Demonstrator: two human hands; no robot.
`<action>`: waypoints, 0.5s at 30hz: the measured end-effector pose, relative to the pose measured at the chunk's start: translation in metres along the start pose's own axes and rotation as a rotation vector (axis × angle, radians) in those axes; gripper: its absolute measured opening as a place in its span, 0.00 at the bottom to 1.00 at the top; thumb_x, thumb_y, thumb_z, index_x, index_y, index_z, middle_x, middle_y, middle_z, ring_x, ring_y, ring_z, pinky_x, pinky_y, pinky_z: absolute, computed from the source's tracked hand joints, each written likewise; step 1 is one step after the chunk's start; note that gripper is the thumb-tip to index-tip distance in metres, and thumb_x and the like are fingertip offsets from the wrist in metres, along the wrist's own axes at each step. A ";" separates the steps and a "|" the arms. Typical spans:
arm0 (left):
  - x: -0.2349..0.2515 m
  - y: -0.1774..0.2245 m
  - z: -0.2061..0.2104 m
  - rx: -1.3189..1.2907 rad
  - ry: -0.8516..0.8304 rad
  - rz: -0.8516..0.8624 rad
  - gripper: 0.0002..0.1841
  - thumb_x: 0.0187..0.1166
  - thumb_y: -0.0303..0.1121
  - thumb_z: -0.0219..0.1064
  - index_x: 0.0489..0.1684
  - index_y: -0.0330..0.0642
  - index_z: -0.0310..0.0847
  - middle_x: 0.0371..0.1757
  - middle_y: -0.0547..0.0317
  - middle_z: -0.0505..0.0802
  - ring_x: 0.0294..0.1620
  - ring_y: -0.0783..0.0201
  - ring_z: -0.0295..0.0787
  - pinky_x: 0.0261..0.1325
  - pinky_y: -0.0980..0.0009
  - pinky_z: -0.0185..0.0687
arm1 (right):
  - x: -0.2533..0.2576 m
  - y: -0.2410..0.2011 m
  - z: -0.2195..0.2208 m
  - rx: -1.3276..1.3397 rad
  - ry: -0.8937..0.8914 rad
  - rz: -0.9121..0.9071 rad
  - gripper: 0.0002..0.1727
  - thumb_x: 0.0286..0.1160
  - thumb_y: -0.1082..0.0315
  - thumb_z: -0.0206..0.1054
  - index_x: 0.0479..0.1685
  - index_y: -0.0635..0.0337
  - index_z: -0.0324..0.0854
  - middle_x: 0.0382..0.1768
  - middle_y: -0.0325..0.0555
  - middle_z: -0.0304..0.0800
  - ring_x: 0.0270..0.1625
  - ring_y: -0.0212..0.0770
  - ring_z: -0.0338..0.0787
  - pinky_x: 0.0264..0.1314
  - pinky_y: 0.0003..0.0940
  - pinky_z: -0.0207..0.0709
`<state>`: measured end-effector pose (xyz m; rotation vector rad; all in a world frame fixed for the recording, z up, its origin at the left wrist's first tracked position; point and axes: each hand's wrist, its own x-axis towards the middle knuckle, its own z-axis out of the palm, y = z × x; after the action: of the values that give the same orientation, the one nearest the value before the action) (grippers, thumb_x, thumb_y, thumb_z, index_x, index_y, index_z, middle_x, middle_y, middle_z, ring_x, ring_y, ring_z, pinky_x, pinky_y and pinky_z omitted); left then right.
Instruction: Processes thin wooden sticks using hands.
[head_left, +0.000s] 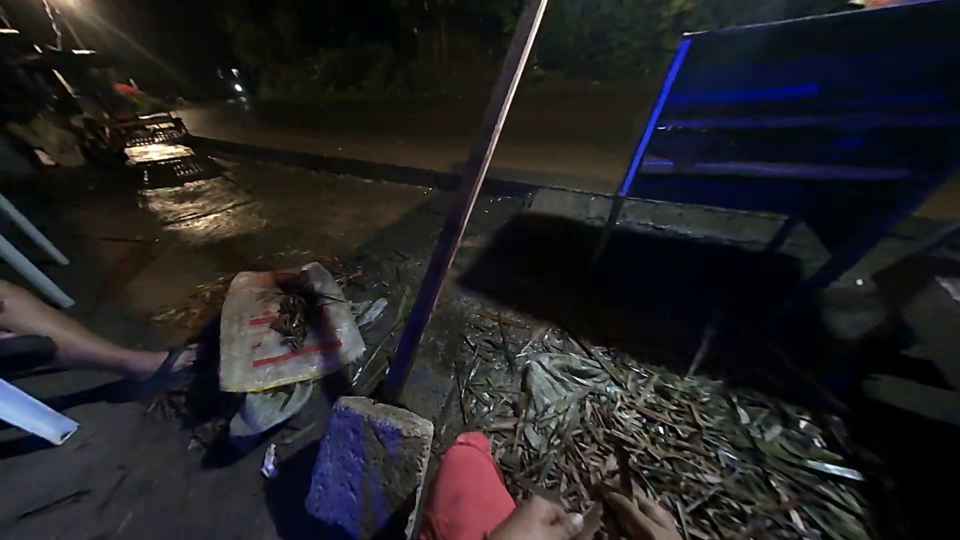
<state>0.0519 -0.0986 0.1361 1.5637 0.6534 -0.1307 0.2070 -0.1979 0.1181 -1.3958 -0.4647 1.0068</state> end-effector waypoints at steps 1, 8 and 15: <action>-0.001 0.001 -0.003 0.078 0.025 0.043 0.26 0.96 0.42 0.46 0.58 0.26 0.82 0.40 0.47 0.92 0.35 0.62 0.89 0.47 0.63 0.86 | -0.001 -0.001 0.001 -0.002 0.012 0.001 0.12 0.85 0.73 0.51 0.38 0.59 0.80 0.17 0.28 0.80 0.18 0.23 0.77 0.23 0.20 0.74; -0.013 0.107 -0.040 1.095 0.873 1.285 0.10 0.81 0.32 0.68 0.53 0.49 0.94 0.62 0.55 0.95 0.67 0.57 0.90 0.82 0.44 0.71 | 0.001 0.000 -0.003 0.024 0.102 0.008 0.10 0.86 0.70 0.50 0.38 0.56 0.76 0.18 0.27 0.82 0.19 0.23 0.81 0.24 0.21 0.79; -0.125 0.150 -0.102 0.809 1.350 1.536 0.11 0.88 0.37 0.62 0.61 0.54 0.85 0.63 0.66 0.91 0.69 0.66 0.86 0.77 0.60 0.80 | 0.014 0.003 -0.021 0.207 0.261 0.010 0.13 0.90 0.61 0.47 0.38 0.50 0.74 0.16 0.24 0.78 0.17 0.23 0.77 0.23 0.23 0.77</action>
<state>-0.0112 -0.0364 0.3382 2.4048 0.1394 2.1660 0.2302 -0.1990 0.1078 -1.3204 -0.1556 0.8404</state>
